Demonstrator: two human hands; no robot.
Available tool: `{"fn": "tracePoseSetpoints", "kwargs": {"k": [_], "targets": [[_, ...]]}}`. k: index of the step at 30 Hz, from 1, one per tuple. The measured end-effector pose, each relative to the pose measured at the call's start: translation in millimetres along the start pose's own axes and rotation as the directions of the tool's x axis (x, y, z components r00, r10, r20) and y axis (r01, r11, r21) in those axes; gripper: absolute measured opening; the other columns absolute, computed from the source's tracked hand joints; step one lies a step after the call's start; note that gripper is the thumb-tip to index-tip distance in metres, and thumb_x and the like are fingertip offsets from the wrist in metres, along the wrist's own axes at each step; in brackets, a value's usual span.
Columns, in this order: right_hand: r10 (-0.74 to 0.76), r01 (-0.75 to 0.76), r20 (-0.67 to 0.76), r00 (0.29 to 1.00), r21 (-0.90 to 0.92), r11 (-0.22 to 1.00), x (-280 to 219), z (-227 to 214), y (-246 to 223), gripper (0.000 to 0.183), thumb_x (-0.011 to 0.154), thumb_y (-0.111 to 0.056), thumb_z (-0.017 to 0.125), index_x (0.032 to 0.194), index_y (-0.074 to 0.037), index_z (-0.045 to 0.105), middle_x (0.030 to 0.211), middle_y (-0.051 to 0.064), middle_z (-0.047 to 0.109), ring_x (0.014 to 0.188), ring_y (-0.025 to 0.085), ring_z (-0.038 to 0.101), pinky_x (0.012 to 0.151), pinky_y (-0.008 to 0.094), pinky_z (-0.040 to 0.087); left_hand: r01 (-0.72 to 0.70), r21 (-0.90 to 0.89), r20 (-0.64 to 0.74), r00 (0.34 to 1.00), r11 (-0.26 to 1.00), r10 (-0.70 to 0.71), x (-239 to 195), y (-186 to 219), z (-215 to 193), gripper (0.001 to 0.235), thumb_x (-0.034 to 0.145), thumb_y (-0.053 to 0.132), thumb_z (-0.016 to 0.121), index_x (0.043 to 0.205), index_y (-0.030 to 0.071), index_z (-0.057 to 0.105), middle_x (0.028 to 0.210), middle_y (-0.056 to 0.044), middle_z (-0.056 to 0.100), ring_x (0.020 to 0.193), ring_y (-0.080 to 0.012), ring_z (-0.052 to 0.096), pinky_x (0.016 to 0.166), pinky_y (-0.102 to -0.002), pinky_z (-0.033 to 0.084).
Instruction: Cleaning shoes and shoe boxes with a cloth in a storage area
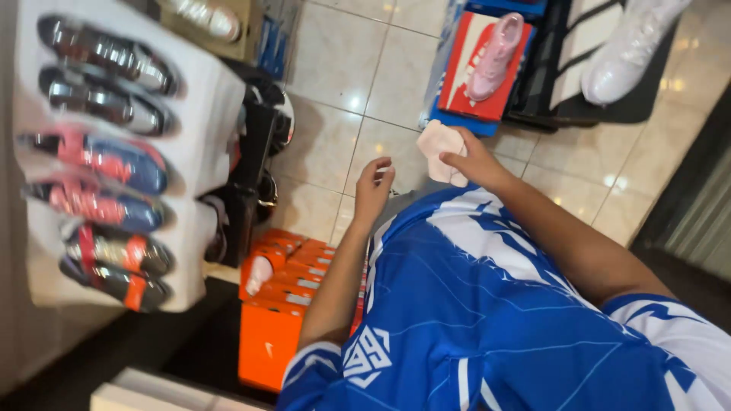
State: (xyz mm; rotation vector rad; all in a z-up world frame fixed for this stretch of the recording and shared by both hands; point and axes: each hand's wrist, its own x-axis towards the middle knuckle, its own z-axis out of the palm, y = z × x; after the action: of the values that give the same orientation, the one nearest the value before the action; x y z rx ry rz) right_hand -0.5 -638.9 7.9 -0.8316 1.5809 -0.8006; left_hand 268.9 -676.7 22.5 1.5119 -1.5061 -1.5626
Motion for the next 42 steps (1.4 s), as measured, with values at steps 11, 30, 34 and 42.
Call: {"fn": "tracePoseSetpoints", "kwargs": {"k": [11, 30, 34, 42], "targets": [[0.462, -0.108, -0.329, 0.824, 0.708, 0.698, 5.9, -57.7, 15.3, 0.051, 0.09, -0.021, 0.075, 0.137, -0.014, 0.058, 0.125, 0.012, 0.06, 0.111, 0.027, 0.063, 0.09, 0.043, 0.053, 0.097, 0.256, 0.374, 0.908, 0.962, -0.191, 243.3, -48.3, 89.1, 0.039, 0.097, 0.03, 0.068, 0.132, 0.014, 0.065, 0.113, -0.017, 0.072, 0.094, -0.0272, 0.073, 0.074, -0.038, 0.059], [0.661, 0.182, -0.695, 0.284, 0.715, 0.674, 119.1, 32.5, 121.9, 0.066, 0.069, -0.027, 0.084, 0.131, -0.013, 0.067, 0.126, 0.02, 0.064, 0.118, 0.038, 0.061, 0.094, 0.046, 0.05, 0.443, 0.468, 0.665, 0.393, 0.764, -0.635, 357.4, 9.2, 176.0, 0.067, 0.109, 0.041, 0.055, 0.157, 0.012, 0.019, 0.155, -0.025, 0.023, 0.138, -0.0617, 0.034, 0.091, -0.088, 0.038], [0.762, 0.227, -0.572, 0.303, 0.82, 0.525, 111.1, 61.3, 60.6, 0.075, 0.075, -0.031, 0.078, 0.144, -0.013, 0.055, 0.139, 0.026, 0.055, 0.127, 0.043, 0.055, 0.099, 0.05, 0.048, 0.268, 0.602, 0.688, 0.303, 0.752, -0.659, 389.8, 14.8, 165.4, 0.058, 0.109, 0.038, 0.055, 0.152, 0.009, 0.027, 0.146, -0.022, 0.04, 0.128, -0.0589, 0.047, 0.087, -0.084, 0.046], [0.879, 0.337, -0.447, 0.165, 0.863, 0.376, 6.0, 125.5, -22.7, 0.073, 0.074, -0.04, 0.074, 0.143, -0.021, 0.06, 0.14, 0.03, 0.057, 0.13, 0.046, 0.054, 0.102, 0.049, 0.045, -0.244, 0.679, 0.719, 0.03, 0.692, -0.695, 329.0, 80.0, 200.4, 0.059, 0.108, 0.038, 0.053, 0.152, 0.006, 0.029, 0.14, -0.026, 0.046, 0.117, -0.0596, 0.056, 0.081, -0.079, 0.052]]}}
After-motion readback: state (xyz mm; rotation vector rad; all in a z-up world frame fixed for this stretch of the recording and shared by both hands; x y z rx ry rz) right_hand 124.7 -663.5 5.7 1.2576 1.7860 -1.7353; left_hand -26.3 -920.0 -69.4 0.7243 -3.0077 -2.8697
